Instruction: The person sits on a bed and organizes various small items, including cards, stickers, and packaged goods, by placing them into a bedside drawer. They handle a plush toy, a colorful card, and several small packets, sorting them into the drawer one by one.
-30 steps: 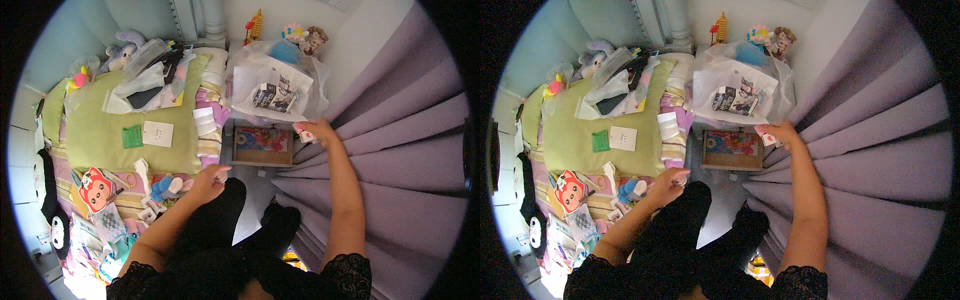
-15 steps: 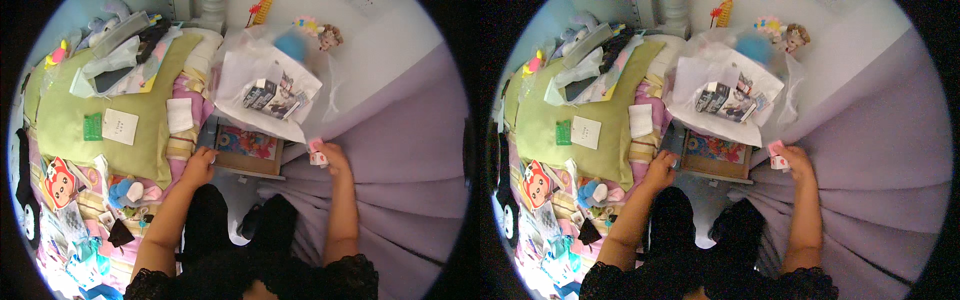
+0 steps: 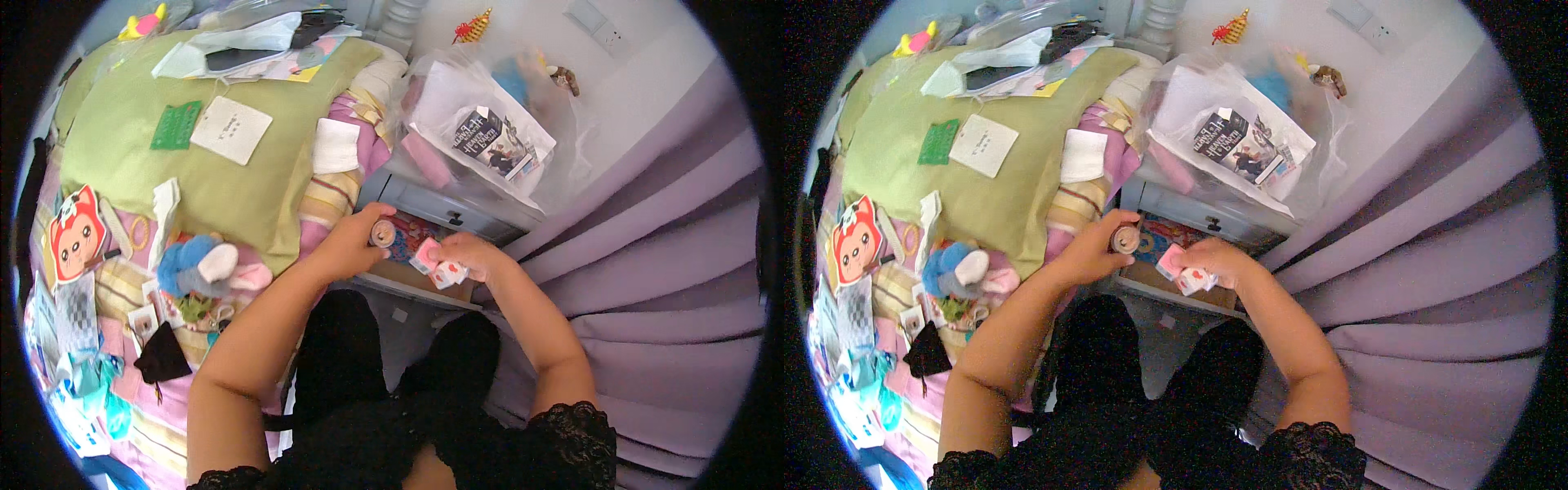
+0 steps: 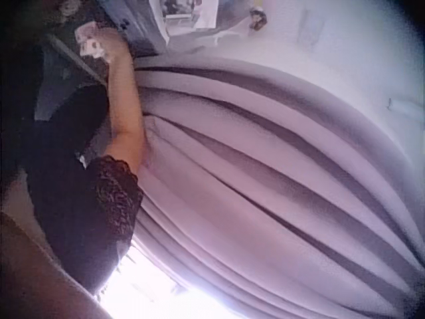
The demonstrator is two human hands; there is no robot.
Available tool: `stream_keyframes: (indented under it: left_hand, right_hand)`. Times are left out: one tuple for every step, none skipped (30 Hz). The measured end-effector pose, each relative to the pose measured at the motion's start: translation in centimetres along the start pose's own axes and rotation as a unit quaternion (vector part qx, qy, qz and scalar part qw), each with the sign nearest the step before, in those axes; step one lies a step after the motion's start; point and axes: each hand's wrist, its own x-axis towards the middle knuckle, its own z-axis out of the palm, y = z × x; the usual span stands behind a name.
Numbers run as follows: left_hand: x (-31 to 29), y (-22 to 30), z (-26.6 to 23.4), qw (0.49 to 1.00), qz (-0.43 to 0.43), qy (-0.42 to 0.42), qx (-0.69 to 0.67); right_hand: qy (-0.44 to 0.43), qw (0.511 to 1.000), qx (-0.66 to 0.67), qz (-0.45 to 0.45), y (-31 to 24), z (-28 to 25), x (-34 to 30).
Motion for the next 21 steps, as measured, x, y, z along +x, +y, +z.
stream_keyframes:
  left_hand:
    - [0.3,0.4,0.1,0.999,-0.032,-0.005,-0.023]
    - [0.9,0.8,-0.2,0.997,-0.051,-0.021,-0.05]
    - [1.6,1.4,-0.6,0.998,-0.051,-0.026,-0.027]
    - [2.4,2.1,-1.3,0.998,-0.052,-0.03,-0.004]
    - [3.3,2.8,-1.6,0.998,-0.052,-0.037,0.016]
    - [4.3,3.2,-2.0,0.998,-0.044,-0.025,-0.024]
    - [5.3,3.5,-2.3,0.997,-0.035,-0.014,-0.064]
    - [6.0,3.7,-2.0,0.994,-0.026,-0.006,-0.104]
    - [6.3,3.3,-1.0,0.988,-0.022,0.043,-0.148]
    - [6.8,2.7,0.2,0.977,-0.017,0.09,-0.192]
    - [6.8,2.6,0.9,0.962,-0.013,0.142,-0.233]
    - [5.9,2.9,2.4,0.939,-0.045,0.168,-0.297]
    - [5.4,2.6,3.8,0.914,-0.036,0.172,-0.365]
    - [4.7,1.6,5.8,0.883,-0.031,0.175,-0.435]
    - [4.0,0.4,7.7,0.847,-0.026,0.179,-0.501]
    - [3.3,-0.6,9.4,0.833,-0.043,0.211,-0.509]
    - [2.5,-0.2,10.6,0.806,-0.076,0.236,-0.537]
    - [1.9,-0.8,11.7,0.802,-0.093,0.27,-0.524]
    - [1.5,-1.9,12.7,0.797,-0.109,0.303,-0.51]
    - [1.2,-3.0,12.9,0.793,-0.133,0.306,-0.51]
    - [0.8,-3.9,13.1,0.788,-0.158,0.304,-0.511]
  right_hand:
    - [-0.025,1.0,0.001,-0.007,-0.4,0.0,0.4]
    - [-0.035,0.999,-0.004,-0.022,-1.4,0.3,0.3]
    - [-0.044,0.998,-0.008,-0.036,-2.2,0.5,0.2]
    - [-0.043,0.998,-0.01,-0.045,-3.0,0.6,0.2]
    - [-0.038,0.998,-0.011,-0.052,-3.6,0.5,0.1]
    - [-0.034,0.998,-0.011,-0.059,-4.1,0.5,0.0]
    - [-0.042,0.997,0.002,-0.066,-4.6,0.6,-0.3]
    - [-0.048,0.996,0.018,-0.073,-4.9,0.4,-0.5]
    - [-0.053,0.995,0.034,-0.078,-5.0,0.2,-0.9]
    - [-0.065,0.992,0.065,-0.083,-4.6,-0.1,-0.8]
    - [-0.053,0.992,0.084,-0.084,-4.3,0.6,-0.7]
    - [-0.039,0.99,0.106,-0.082,-3.6,1.3,-0.6]
    - [-0.024,0.988,0.129,-0.08,-2.9,1.7,-0.3]
    - [-0.021,0.989,0.129,-0.073,-1.8,1.3,0.4]
    - [-0.002,0.986,0.15,-0.072,-0.7,1.4,1.2]
    - [0.015,0.983,0.17,-0.072,0.4,2.0,2.0]
    - [0.035,0.978,0.193,-0.071,1.5,2.8,2.5]
    - [0.123,0.978,0.15,-0.072,2.0,4.4,2.3]
    - [0.141,0.972,0.174,-0.073,3.9,5.0,3.5]
    - [0.195,0.963,0.172,-0.068,4.5,6.5,3.9]
    - [0.252,0.951,0.172,-0.061,5.1,7.5,4.1]
